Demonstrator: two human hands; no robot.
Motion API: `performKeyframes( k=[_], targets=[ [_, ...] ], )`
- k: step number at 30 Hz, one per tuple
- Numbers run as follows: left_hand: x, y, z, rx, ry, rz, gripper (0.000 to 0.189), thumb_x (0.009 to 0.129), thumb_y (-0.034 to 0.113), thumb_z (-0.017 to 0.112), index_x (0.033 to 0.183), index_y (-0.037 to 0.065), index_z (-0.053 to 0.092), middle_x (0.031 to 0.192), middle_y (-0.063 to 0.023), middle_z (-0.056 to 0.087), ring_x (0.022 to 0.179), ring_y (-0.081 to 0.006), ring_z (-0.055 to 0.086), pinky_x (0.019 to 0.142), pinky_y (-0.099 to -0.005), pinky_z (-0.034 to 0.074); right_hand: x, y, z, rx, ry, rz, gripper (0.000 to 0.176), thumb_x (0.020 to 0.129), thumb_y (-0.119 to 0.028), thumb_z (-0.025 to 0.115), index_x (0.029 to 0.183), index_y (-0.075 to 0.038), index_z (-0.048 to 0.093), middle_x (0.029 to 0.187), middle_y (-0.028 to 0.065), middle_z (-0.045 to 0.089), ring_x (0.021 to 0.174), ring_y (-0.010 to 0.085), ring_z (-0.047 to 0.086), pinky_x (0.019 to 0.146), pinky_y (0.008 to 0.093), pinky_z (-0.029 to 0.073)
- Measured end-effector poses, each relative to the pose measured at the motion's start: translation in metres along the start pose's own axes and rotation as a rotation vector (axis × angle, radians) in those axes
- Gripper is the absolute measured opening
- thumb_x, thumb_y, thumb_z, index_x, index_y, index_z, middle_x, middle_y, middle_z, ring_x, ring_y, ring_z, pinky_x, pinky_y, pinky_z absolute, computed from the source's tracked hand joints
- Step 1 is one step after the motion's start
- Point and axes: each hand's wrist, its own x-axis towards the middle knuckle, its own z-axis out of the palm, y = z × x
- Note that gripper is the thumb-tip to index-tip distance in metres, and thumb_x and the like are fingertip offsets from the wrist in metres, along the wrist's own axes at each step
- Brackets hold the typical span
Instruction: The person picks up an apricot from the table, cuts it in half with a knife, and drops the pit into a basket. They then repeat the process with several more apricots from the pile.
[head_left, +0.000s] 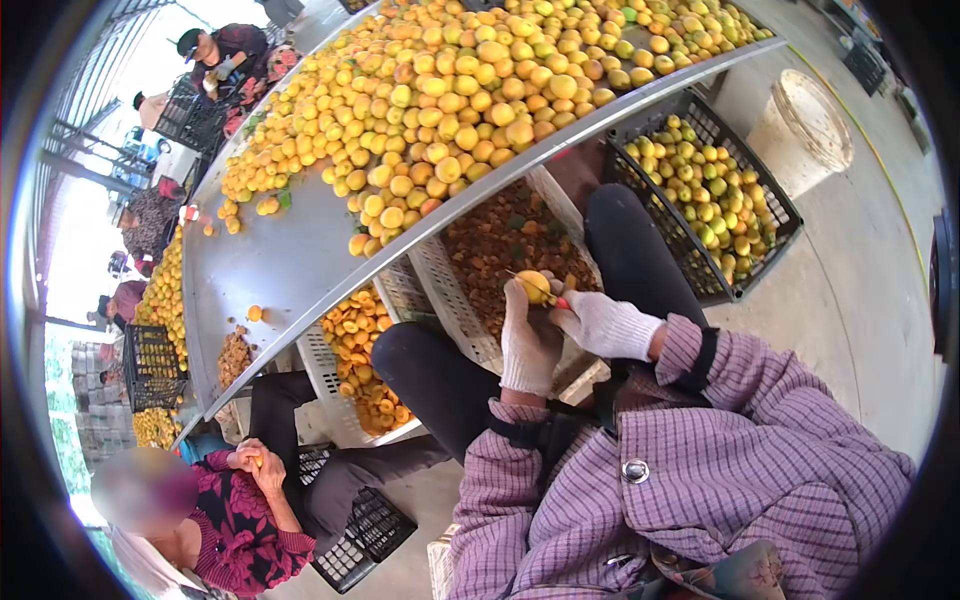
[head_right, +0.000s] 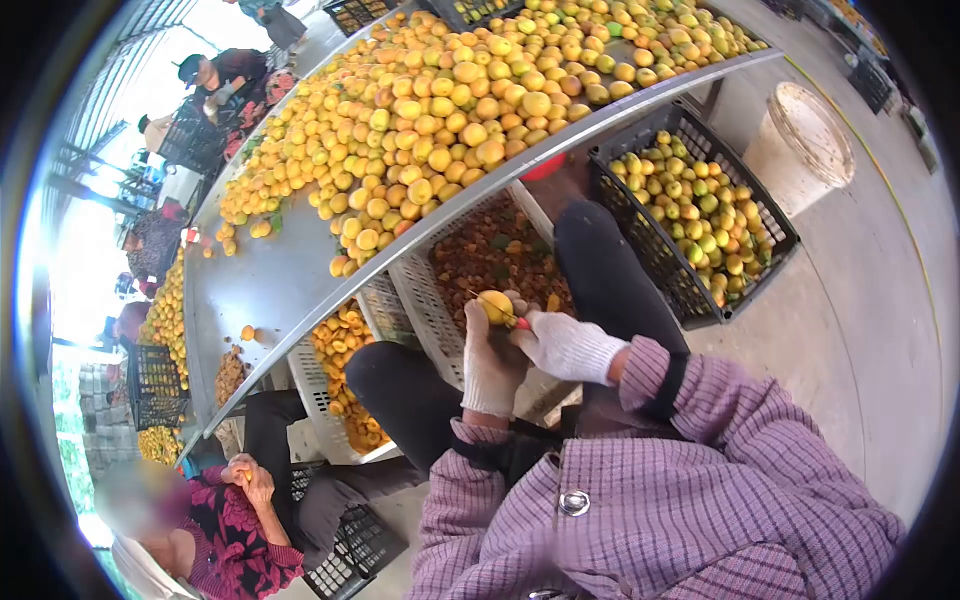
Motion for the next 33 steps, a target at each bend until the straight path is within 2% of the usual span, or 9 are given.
performKeyframes(
  k=[9, 12, 15, 19, 20, 21, 23, 27, 33],
  targets=[
    [0.005, 0.028, 0.023, -0.334, 0.063, -0.132, 0.055, 0.102, 0.057, 0.054, 0.118, 0.005, 0.062, 0.103, -0.0082, 0.066, 0.1, -0.0271, 0.062, 0.097, -0.0431, 0.049, 0.013, -0.014, -0.007, -0.303, 0.026, 0.029, 0.047, 0.1, -0.042, 0.056, 0.119, 0.001, 0.054, 0.082, 0.0253, 0.07, 0.08, 0.044, 0.071, 0.071, 0.0525, 0.056],
    [0.009, 0.062, 0.026, -0.13, -0.012, -0.033, 0.045, 0.102, 0.047, 0.06, 0.119, 0.005, 0.061, 0.108, -0.009, 0.067, 0.101, -0.0264, 0.063, 0.097, -0.0408, 0.05, 0.015, -0.022, -0.025, -0.27, 0.058, -0.067, 0.039, 0.098, -0.037, 0.063, 0.117, -0.005, 0.055, 0.079, 0.0234, 0.069, 0.076, 0.0432, 0.07, 0.065, 0.0525, 0.054],
    [0.027, 0.134, 0.013, 0.311, 0.08, 0.442, 0.023, 0.098, 0.019, 0.065, 0.112, 0.001, 0.064, 0.095, -0.012, 0.071, 0.088, -0.0257, 0.067, 0.083, -0.037, 0.054, 0.02, -0.009, -0.046, -0.299, 0.033, -0.19, 0.025, 0.096, -0.027, 0.066, 0.108, -0.008, 0.057, 0.075, 0.0221, 0.066, 0.073, 0.0429, 0.069, 0.062, 0.0501, 0.053],
    [0.057, 0.209, -0.006, 0.252, 0.255, 0.376, 0.019, 0.104, 0.021, 0.058, 0.096, 0.005, 0.063, 0.091, -0.0051, 0.066, 0.078, -0.0149, 0.063, 0.072, -0.0295, 0.055, 0.044, -0.018, -0.055, 0.118, 0.236, -0.241, 0.019, 0.1, -0.027, 0.061, 0.1, -0.008, 0.06, 0.074, 0.0176, 0.069, 0.077, 0.0416, 0.071, 0.064, 0.0453, 0.053],
    [0.051, 0.204, -0.002, 0.928, 0.147, 0.585, 0.017, 0.103, 0.02, 0.059, 0.095, 0.005, 0.062, 0.09, -0.0046, 0.065, 0.079, -0.0144, 0.064, 0.072, -0.0309, 0.056, 0.061, -0.009, -0.041, 0.121, 0.342, -0.344, 0.022, 0.102, -0.029, 0.059, 0.101, -0.007, 0.059, 0.072, 0.017, 0.068, 0.074, 0.0425, 0.068, 0.064, 0.0439, 0.051],
    [0.07, 0.205, -0.022, 1.217, 0.182, 0.612, 0.016, 0.103, 0.018, 0.061, 0.096, 0.003, 0.062, 0.089, -0.0051, 0.065, 0.078, -0.0161, 0.065, 0.072, -0.0319, 0.056, 0.067, -0.014, -0.045, 0.217, 0.289, -0.305, 0.025, 0.105, -0.031, 0.056, 0.099, -0.007, 0.06, 0.071, 0.0101, 0.064, 0.064, 0.0322, 0.064, 0.062, 0.039, 0.049],
    [0.061, 0.201, 0.008, 0.389, 0.179, 0.51, 0.03, 0.105, 0.023, 0.06, 0.116, -0.005, 0.064, 0.097, -0.0113, 0.068, 0.089, -0.0206, 0.065, 0.079, -0.0356, 0.052, 0.078, -0.017, -0.053, 0.616, 0.245, -0.314, 0.024, 0.107, -0.029, 0.056, 0.098, -0.007, 0.058, 0.078, -0.0042, 0.05, 0.067, 0.0068, 0.048, 0.06, 0.0257, 0.042],
    [0.023, 0.168, 0.016, 0.432, 0.135, 0.593, 0.036, 0.102, 0.024, 0.064, 0.126, -0.002, 0.064, 0.105, -0.0108, 0.07, 0.094, -0.0214, 0.067, 0.085, -0.0353, 0.054, 0.101, -0.003, -0.069, 0.889, 0.296, -0.286, 0.017, 0.107, -0.025, 0.057, 0.105, -0.008, 0.058, 0.078, -0.0047, 0.054, 0.061, 0.0022, 0.047, 0.053, 0.0192, 0.037],
    [0.099, 0.048, -0.071, 0.536, 0.928, 0.379, 0.034, 0.096, 0.015, 0.063, 0.126, -0.001, 0.066, 0.119, -0.0097, 0.069, 0.108, -0.0207, 0.064, 0.089, -0.034, 0.051, 0.12, 0.015, -0.069, 1.055, 0.387, -0.192, 0.02, 0.108, -0.027, 0.054, 0.106, -0.007, 0.056, 0.065, -0.0012, 0.052, 0.045, 0.0059, 0.043, 0.042, 0.0226, 0.033]
  ],
)
